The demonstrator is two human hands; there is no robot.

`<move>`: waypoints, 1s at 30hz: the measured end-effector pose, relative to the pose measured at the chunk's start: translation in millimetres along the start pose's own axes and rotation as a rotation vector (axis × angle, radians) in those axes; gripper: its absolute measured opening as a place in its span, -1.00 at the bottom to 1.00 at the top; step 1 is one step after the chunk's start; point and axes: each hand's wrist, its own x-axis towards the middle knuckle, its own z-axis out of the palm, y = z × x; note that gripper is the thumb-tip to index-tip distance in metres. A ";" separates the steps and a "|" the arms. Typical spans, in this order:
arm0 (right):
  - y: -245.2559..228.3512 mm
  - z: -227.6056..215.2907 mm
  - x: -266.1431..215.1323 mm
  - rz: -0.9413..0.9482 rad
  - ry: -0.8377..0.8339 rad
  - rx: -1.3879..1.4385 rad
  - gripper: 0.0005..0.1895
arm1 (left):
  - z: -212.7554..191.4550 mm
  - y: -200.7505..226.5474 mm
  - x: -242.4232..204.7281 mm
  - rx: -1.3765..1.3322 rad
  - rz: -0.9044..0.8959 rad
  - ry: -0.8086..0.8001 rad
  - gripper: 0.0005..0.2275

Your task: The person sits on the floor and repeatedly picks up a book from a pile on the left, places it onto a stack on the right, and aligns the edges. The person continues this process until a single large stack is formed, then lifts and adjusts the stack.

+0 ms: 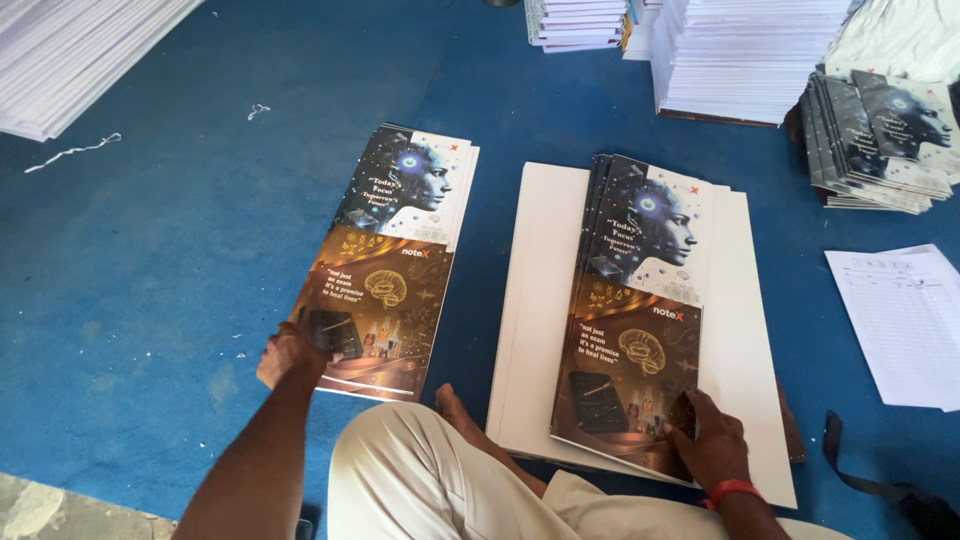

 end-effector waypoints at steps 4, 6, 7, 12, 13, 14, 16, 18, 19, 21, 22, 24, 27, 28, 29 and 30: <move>1.6 -0.5 0.4 -0.007 -0.008 0.038 -0.22 | -36.0 13.6 7.7 -0.288 0.172 -0.158 -0.48; 0.3 -1.3 0.4 -0.033 0.020 0.075 -0.23 | -59.1 32.3 5.7 -0.546 0.095 -0.199 -0.60; -0.3 -2.5 -0.5 -0.005 0.005 0.066 -0.23 | -69.0 41.5 5.2 -0.665 0.104 -0.255 -0.58; -4.9 -5.7 -2.1 0.049 -0.025 0.075 -0.23 | -100.7 72.3 15.0 -1.275 0.118 -0.562 -0.47; -4.5 -5.6 -2.5 0.041 -0.014 0.093 -0.23 | -103.7 78.8 13.2 -1.310 0.144 -0.549 -0.49; -4.2 -5.3 -2.5 0.032 -0.002 0.110 -0.22 | -108.2 83.4 9.5 -1.345 0.169 -0.537 -0.51; -2.5 -5.9 -4.0 0.021 0.008 0.121 -0.23 | -115.4 97.8 -4.4 -1.414 0.231 -0.529 -0.52; -3.1 -5.9 -4.7 0.017 0.004 0.111 -0.25 | -122.0 114.1 -25.3 -1.483 0.304 -0.537 -0.51; -3.1 -5.7 -4.7 0.009 0.005 0.104 -0.26 | -124.7 123.5 -37.9 -1.512 0.315 -0.546 -0.49; -3.2 -4.5 -3.2 -0.008 0.006 0.089 -0.29 | -126.3 144.0 -67.5 -1.573 0.335 -0.564 -0.46; -2.6 -3.5 -2.0 -0.003 0.005 0.100 -0.28 | -125.4 153.7 -83.4 -1.603 0.408 -0.605 -0.47; 0.7 0.4 0.6 0.002 0.001 0.119 -0.26 | -117.6 171.4 -116.7 -1.663 0.553 -0.688 -0.50; 9.2 12.7 3.5 0.023 0.009 0.157 -0.33 | -92.0 198.9 -161.9 -1.624 0.505 -0.717 -0.51; 12.7 17.8 5.4 0.024 0.032 0.185 -0.37 | -80.0 208.1 -175.5 -1.586 0.478 -0.687 -0.52; 16.1 22.4 8.3 0.022 0.055 0.212 -0.41 | -66.7 214.1 -189.5 -1.592 0.496 -0.699 -0.50; 19.9 26.2 10.5 0.021 0.079 0.238 -0.45 | -53.2 219.3 -202.5 -1.598 0.513 -0.711 -0.47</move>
